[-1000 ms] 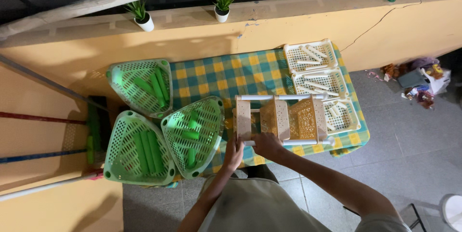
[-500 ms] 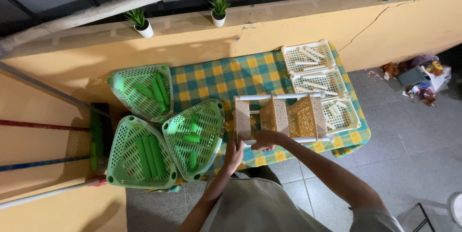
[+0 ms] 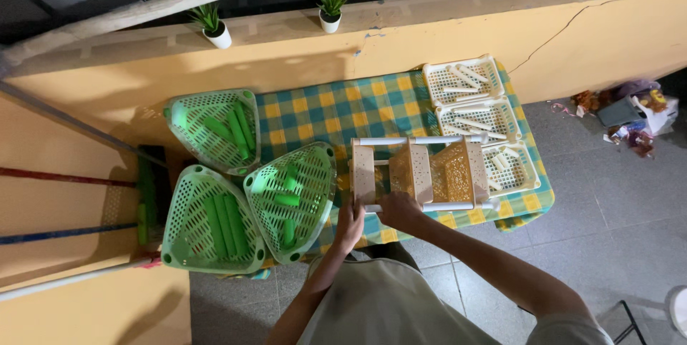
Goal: The person takes apart a small tiered plastic storage rack on a table, separating its perforated shelves from the white tube frame, then fits the shelves back onto the frame and sets the reassembled rack upright on the table.
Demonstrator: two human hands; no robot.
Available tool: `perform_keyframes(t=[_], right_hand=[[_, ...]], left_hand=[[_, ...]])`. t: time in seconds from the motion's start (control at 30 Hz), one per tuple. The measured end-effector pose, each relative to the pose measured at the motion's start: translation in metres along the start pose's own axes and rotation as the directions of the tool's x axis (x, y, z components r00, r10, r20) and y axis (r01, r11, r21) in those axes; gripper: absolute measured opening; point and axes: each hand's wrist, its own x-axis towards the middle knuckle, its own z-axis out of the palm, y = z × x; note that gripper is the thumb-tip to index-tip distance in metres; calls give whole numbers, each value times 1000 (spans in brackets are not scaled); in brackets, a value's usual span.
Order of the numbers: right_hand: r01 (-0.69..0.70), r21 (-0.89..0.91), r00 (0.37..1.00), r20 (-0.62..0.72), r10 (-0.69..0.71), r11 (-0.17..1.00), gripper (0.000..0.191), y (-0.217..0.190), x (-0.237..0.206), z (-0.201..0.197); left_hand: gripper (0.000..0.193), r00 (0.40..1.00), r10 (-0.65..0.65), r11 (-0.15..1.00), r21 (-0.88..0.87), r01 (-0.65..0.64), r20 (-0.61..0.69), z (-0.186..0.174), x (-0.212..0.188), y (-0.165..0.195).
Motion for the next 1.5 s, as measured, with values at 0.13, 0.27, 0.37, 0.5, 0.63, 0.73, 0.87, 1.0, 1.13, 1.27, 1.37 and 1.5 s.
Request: perform_keyframes(t=[0.13, 0.27, 0.37, 0.5, 0.63, 0.73, 0.87, 1.0, 1.13, 1.27, 1.37, 1.5], right_hand=[[-56, 69, 994, -90, 62, 996, 26, -9, -11, -4], [-55, 123, 986, -150, 73, 991, 29, -8, -11, 8], [-12, 45, 991, -134, 18, 999, 26, 6, 5, 14], [129, 98, 984, 110, -140, 987, 30, 27, 29, 11], [70, 190, 947, 296, -125, 979, 45, 34, 43, 6], [255, 180, 957, 92, -275, 950, 39, 35, 41, 16], [180, 72, 983, -49, -177, 981, 30, 31, 24, 26], [137, 40, 988, -78, -134, 990, 23, 27, 17, 30], [78, 53, 996, -43, -76, 996, 27, 26, 17, 35], [110, 42, 972, -213, -99, 993, 32, 20, 12, 31], [-22, 61, 985, -168, 32, 998, 29, 12, 4, 23], [-105, 110, 976, -180, 123, 988, 29, 4, 1, 19]], left_hand=[[27, 996, -87, 995, -40, 88, 30, 0, 0, -3], [28, 997, -67, 993, -91, 71, 47, 0, 0, -8], [29, 998, -54, 998, -39, 55, 35, 0, 2, -9], [26, 995, -79, 996, -38, 81, 57, 0, 4, -5], [29, 999, 26, 1000, -11, -25, 34, -2, 4, -6], [30, 999, -4, 1000, -16, 5, 45, -3, 4, -5], [31, 999, 12, 1000, 22, -13, 41, -4, 2, 0], [31, 998, 58, 998, -36, -57, 37, -5, -2, -3], [26, 997, -8, 1000, 19, 7, 74, -3, -2, -14], [24, 999, 41, 998, 53, -42, 25, -3, 3, -17], [26, 1000, 0, 1000, 19, 0, 17, -2, 11, -11], [26, 994, 113, 994, -6, -112, 9, -3, 10, -10]])
